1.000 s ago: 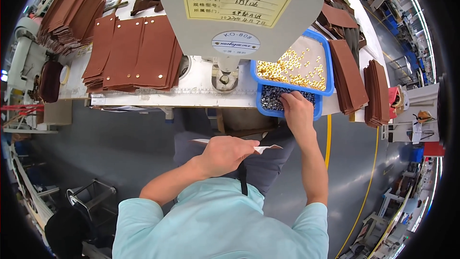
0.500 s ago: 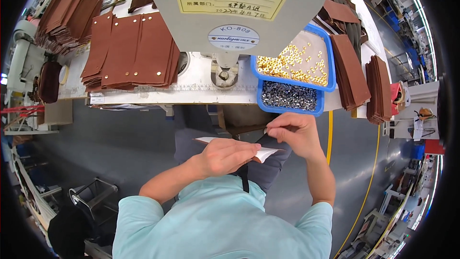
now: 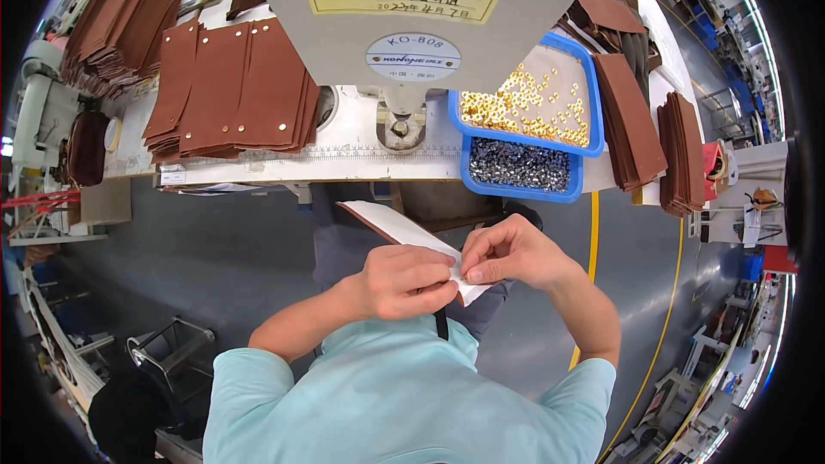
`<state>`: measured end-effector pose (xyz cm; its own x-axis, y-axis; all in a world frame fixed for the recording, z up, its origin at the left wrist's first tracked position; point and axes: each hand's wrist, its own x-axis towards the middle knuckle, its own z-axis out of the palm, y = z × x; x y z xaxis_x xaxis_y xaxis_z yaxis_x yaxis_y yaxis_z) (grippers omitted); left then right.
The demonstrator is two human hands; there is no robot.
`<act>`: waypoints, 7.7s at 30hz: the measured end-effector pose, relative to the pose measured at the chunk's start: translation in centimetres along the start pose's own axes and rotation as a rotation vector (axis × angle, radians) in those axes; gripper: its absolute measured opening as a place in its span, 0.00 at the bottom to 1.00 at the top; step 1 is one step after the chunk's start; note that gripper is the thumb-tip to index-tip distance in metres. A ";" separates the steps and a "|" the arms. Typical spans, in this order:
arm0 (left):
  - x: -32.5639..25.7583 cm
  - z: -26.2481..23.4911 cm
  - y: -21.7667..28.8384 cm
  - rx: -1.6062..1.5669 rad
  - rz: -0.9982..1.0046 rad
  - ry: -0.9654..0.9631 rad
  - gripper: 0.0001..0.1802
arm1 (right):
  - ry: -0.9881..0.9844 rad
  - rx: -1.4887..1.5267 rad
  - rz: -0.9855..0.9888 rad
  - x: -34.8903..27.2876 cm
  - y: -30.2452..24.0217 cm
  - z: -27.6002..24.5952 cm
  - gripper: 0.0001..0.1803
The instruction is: Attaching metal hardware snaps to leather pieces using a manual placement process at a workbench.
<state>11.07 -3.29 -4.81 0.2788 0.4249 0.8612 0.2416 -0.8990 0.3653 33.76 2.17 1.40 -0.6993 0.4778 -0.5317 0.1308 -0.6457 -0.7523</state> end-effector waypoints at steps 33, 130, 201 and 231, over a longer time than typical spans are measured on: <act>-0.1 -0.1 0.9 -0.114 -0.548 -0.184 0.13 | 0.247 -1.074 -0.760 0.2 3.0 0.5 0.17; 2.3 -3.0 0.3 -0.845 -1.475 -0.231 0.17 | 0.593 -0.749 -0.803 1.8 3.6 2.4 0.07; 0.8 -1.7 -0.6 0.223 -0.054 -0.109 0.12 | 0.342 -0.705 -0.562 -0.8 1.6 2.7 0.05; 2.2 -2.4 1.7 -0.235 -0.841 -0.522 0.40 | 0.392 -1.091 -1.105 2.4 5.9 2.1 0.13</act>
<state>9.81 -4.13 -1.45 0.4868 0.8720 0.0519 0.3732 -0.2614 0.8902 31.38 -1.73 -3.57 -0.5943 0.6273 0.5033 0.2430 0.7366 -0.6311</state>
